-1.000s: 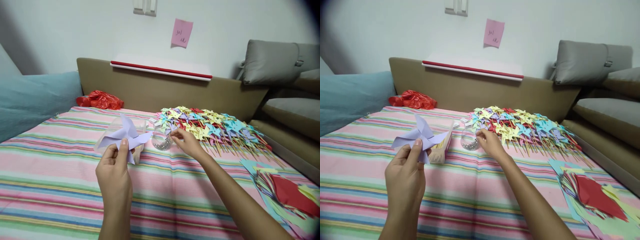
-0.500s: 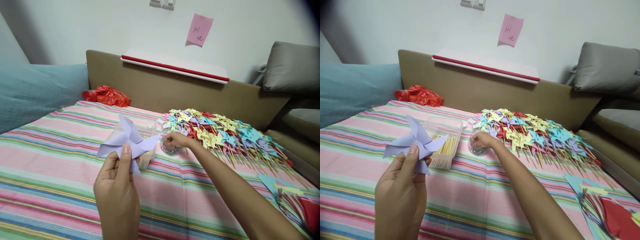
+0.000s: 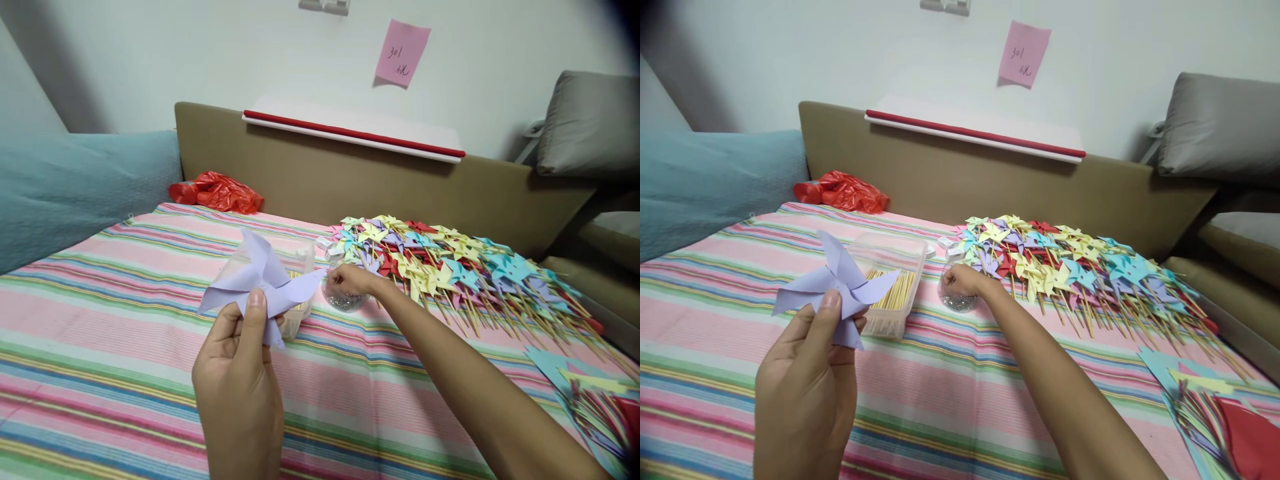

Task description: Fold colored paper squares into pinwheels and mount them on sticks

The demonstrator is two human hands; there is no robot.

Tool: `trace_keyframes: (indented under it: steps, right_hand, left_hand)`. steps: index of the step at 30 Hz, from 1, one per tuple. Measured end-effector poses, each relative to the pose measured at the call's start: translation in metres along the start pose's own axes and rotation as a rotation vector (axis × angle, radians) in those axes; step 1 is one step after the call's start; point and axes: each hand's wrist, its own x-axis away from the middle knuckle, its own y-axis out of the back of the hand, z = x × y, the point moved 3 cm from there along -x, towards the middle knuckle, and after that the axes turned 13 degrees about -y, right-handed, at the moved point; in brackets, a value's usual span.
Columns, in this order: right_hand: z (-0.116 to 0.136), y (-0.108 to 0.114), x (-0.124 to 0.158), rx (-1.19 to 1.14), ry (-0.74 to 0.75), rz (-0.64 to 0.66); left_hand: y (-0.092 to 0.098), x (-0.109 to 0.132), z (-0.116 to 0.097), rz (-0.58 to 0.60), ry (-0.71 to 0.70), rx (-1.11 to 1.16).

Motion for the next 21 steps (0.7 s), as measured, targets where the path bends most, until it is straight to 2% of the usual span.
trace_keyframes:
  steps: [8, 12, 14, 17, 19, 21]
  right_hand:
    - [-0.002, 0.0, 0.0, -0.052, 0.012, -0.064]
    - [-0.005, 0.019, 0.014, -0.157, 0.007, -0.234]
    - [-0.012, 0.032, 0.04, -0.247, -0.019, -0.375]
    - [-0.033, 0.035, 0.106, -0.403, -0.084, -0.573]
    - [-0.051, 0.018, 0.156, -0.53, -0.154, -0.637]
    - [-0.072, -0.014, 0.197, -0.928, -0.29, -0.595]
  left_hand:
    - [0.001, 0.0, 0.001, -0.004, 0.006, 0.022]
    - [0.0, 0.0, 0.001, 0.005, 0.009, 0.022]
    - [-0.001, 0.0, 0.0, 0.018, 0.012, 0.015]
    - [-0.005, 0.001, -0.003, 0.015, 0.004, 0.016]
    - [-0.008, 0.003, -0.005, 0.009, -0.014, 0.037]
    - [-0.013, 0.007, -0.005, 0.021, -0.029, 0.072]
